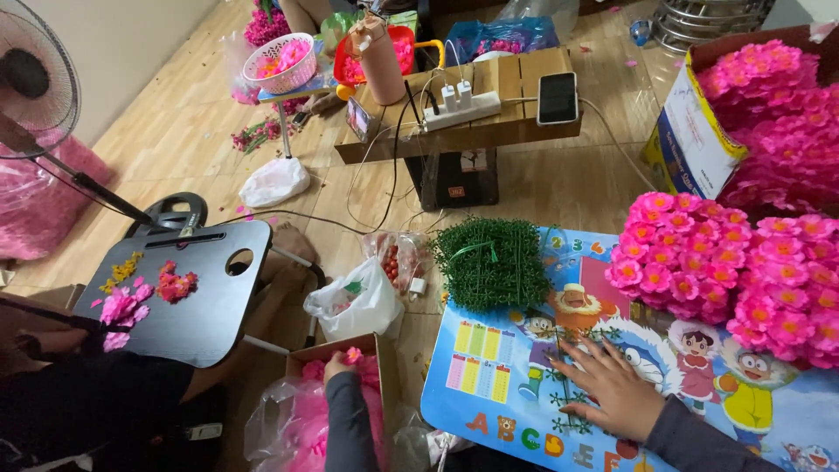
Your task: The person is manually attaching small pink artificial flowers to a larger floral arrangement base by pressing the stems into the structure.
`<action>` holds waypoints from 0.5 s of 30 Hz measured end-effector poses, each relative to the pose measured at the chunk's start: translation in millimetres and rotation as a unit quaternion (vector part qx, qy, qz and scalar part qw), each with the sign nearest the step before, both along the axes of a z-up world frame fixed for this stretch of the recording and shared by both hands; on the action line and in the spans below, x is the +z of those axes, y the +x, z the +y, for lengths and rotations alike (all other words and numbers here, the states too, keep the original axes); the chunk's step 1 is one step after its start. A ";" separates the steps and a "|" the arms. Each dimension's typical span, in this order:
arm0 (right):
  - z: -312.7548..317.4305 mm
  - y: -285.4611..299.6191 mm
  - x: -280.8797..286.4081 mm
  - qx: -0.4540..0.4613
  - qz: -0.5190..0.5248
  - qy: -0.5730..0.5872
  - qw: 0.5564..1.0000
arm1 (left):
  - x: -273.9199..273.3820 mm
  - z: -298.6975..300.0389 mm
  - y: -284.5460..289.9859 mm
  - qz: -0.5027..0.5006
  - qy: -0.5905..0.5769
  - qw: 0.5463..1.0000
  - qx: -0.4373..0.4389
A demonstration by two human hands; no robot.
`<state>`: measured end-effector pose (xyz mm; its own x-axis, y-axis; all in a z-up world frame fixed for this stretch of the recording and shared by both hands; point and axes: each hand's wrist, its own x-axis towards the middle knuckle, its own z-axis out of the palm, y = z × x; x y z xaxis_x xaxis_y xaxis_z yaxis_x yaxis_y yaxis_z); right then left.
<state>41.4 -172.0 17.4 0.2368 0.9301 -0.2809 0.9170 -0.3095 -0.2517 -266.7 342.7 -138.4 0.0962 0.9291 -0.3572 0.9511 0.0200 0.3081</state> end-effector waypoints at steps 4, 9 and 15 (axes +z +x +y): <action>-0.7 -1.3 4.4 -0.010 0.002 -0.030 0.999 | -23.8 31.1 -28.9 -0.200 0.060 0.977 0.037; -3.9 -2.8 0.0 -0.007 0.016 -0.034 0.999 | 19.1 13.9 -33.9 -0.513 0.010 0.845 0.150; -5.7 -13.2 7.1 0.007 0.012 -0.023 1.000 | 143.6 -84.0 62.3 -0.619 -0.203 0.757 -0.061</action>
